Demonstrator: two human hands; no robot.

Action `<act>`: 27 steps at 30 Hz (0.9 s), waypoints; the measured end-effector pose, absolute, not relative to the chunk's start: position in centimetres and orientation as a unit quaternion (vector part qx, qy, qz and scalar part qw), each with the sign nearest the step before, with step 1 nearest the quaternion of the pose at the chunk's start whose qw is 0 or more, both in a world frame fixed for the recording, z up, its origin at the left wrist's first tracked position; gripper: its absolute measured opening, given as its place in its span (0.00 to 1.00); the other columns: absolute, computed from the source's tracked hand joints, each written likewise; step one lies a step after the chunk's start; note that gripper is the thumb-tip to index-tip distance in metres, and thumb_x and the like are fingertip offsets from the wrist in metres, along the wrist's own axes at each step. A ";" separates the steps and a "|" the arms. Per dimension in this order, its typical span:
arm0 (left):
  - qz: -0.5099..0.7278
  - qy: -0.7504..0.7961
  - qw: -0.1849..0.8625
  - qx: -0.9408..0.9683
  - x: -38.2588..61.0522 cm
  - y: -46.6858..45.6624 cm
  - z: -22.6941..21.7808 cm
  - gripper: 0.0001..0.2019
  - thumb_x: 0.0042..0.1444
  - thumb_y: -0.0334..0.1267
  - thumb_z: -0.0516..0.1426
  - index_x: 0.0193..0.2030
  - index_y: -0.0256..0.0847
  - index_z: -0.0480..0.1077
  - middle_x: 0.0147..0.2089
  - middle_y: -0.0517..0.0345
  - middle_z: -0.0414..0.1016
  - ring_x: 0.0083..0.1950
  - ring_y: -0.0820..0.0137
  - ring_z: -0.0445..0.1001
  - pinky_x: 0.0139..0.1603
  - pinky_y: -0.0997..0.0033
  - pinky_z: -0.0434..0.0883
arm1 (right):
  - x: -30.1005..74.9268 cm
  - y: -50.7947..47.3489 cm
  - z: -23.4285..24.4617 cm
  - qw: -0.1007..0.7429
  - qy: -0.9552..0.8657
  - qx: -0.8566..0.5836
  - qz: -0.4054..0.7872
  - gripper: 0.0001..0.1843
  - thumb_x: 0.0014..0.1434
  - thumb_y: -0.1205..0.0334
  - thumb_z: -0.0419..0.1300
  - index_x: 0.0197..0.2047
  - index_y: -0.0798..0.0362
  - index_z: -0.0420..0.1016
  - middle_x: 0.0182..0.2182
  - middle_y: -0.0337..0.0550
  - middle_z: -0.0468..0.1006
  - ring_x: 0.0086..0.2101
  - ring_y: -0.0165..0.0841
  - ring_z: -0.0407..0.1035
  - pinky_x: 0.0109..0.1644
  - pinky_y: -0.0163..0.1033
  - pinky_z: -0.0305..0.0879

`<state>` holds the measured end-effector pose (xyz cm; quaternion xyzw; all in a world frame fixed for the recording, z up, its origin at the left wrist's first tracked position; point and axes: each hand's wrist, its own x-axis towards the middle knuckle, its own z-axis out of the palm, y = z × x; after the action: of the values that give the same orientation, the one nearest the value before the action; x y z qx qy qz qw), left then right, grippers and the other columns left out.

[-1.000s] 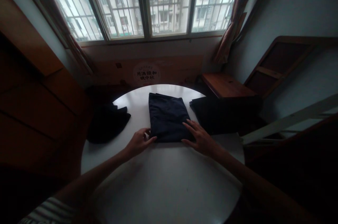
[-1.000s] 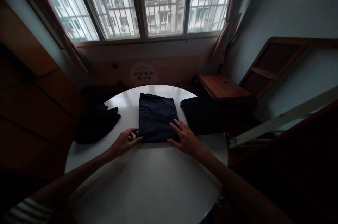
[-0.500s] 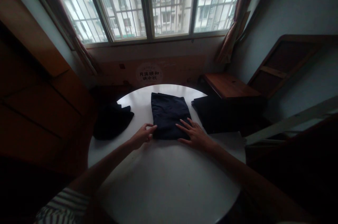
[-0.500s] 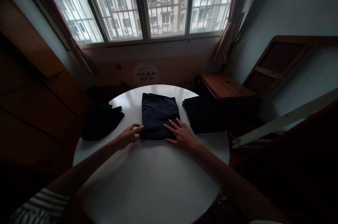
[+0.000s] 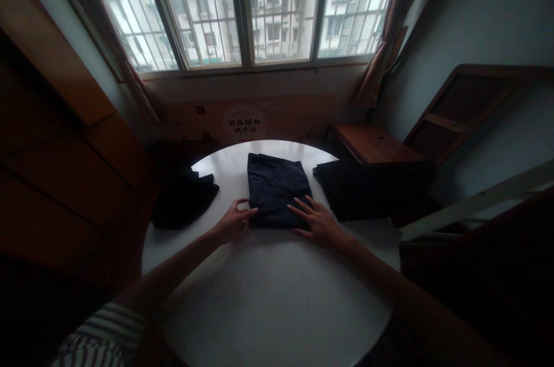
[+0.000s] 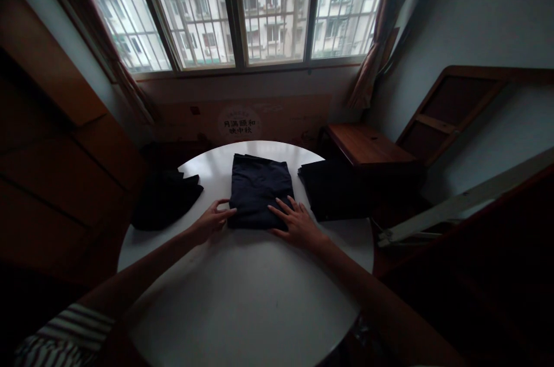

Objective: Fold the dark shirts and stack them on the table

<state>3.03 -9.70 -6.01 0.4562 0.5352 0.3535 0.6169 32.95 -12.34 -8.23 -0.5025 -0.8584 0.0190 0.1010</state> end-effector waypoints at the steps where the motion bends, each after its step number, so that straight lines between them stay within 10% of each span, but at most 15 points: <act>1: 0.357 0.539 0.606 0.463 2.8 -9.9 -6.3 0.38 0.47 0.52 0.69 0.60 0.44 0.58 0.31 0.67 0.70 0.18 0.83 0.57 0.19 0.80 0.49 | 32.9 -12.4 -8.2 0.103 -0.858 -0.503 0.019 0.38 0.63 0.37 0.55 0.72 0.40 0.56 0.71 0.45 0.54 0.69 0.57 0.45 0.66 0.65 0.52; 8: 0.295 0.507 0.268 0.764 1.4 -11.5 -7.0 0.16 0.64 0.47 0.57 0.56 0.47 0.68 0.37 0.60 0.76 0.24 0.76 0.71 0.28 0.76 0.67 | 32.9 -12.6 -8.0 0.142 -0.862 -0.486 0.012 0.37 0.61 0.43 0.61 0.70 0.47 0.61 0.68 0.52 0.60 0.67 0.58 0.52 0.64 0.66 0.58; 13: 0.229 0.325 -0.026 0.917 -0.3 -11.2 -6.4 0.14 0.66 0.42 0.56 0.56 0.43 0.73 0.59 0.46 0.72 0.50 0.63 0.76 0.48 0.62 0.76 | 34.3 -13.3 -7.5 0.167 -0.893 -0.418 -0.007 0.27 0.60 0.67 0.60 0.63 0.59 0.70 0.59 0.60 0.71 0.62 0.50 0.63 0.64 0.54 0.65; 20: 0.143 0.179 -0.126 0.965 -1.8 -7.4 -6.9 0.25 0.64 0.23 0.51 0.65 0.43 0.65 0.65 0.48 0.69 0.67 0.60 0.65 0.65 0.53 0.67 | 35.9 -12.9 -7.1 0.160 -0.896 -0.412 -0.026 0.33 0.50 0.80 0.54 0.60 0.59 0.72 0.58 0.57 0.74 0.59 0.47 0.66 0.62 0.54 0.67; 27: 0.077 0.135 -0.059 0.986 -0.7 -5.9 -5.3 0.27 0.61 0.31 0.57 0.67 0.44 0.63 0.69 0.47 0.65 0.71 0.57 0.59 0.69 0.48 0.59 | 36.0 -12.4 -6.9 0.186 -0.891 -0.412 -0.029 0.27 0.52 0.78 0.57 0.55 0.57 0.77 0.52 0.55 0.79 0.55 0.46 0.71 0.60 0.55 0.67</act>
<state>-0.68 -5.92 -5.32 0.9860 0.1354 0.0771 -0.0586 35.98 -12.35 -6.88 -0.4122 -0.8914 -0.0291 0.1862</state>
